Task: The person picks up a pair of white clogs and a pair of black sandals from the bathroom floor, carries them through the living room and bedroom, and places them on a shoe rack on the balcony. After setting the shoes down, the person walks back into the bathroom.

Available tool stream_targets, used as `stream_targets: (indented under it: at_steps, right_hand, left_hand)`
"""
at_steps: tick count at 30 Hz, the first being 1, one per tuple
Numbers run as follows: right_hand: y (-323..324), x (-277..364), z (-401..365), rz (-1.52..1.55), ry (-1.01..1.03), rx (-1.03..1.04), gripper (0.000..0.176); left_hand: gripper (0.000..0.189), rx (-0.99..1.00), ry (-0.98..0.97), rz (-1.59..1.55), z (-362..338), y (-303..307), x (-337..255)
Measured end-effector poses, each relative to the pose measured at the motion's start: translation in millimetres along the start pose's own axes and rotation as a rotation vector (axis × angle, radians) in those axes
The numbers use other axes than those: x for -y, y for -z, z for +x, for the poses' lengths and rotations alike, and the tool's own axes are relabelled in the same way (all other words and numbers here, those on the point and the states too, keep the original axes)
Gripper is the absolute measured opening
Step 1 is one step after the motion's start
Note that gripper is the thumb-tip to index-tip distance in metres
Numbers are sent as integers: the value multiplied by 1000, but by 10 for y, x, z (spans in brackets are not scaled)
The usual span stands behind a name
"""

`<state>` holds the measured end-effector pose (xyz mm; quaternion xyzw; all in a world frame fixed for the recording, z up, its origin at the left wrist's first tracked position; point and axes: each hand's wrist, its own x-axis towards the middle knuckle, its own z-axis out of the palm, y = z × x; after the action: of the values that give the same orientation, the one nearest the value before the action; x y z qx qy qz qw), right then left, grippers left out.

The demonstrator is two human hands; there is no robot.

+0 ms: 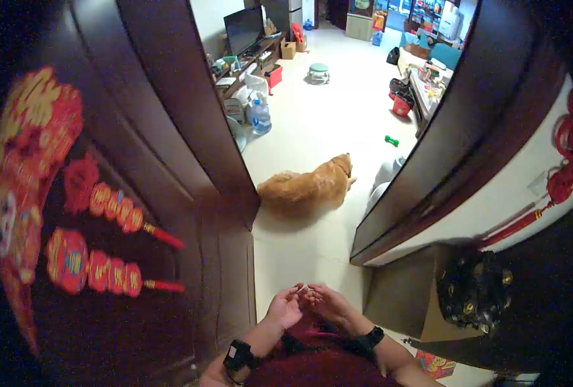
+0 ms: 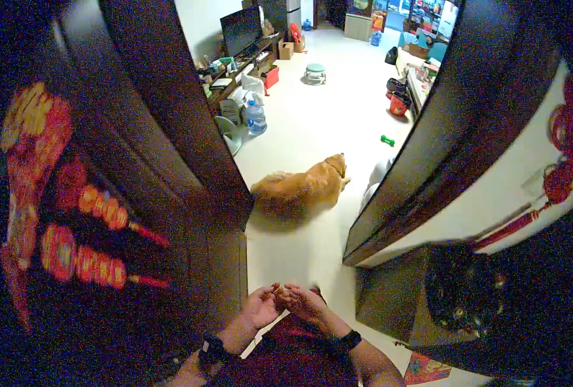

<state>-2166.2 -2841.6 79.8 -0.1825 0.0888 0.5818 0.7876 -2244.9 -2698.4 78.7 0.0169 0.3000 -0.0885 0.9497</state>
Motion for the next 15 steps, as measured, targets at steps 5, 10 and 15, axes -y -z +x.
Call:
stream_targets:
  at_steps: [5,10,15]
  right_hand:
    - [118,786,633,22,79,-7,25]
    - [-151,1804,1121,18,78,-69,23]
    - [-227,2563,1603,17,81,-105,21]
  left_hand:
    - [21,6,6,51,847,-458,-526]
    - [20,47,-11,28,1515,-1240,-990]
    - [20,10,8,80,2161,-1701,-1437]
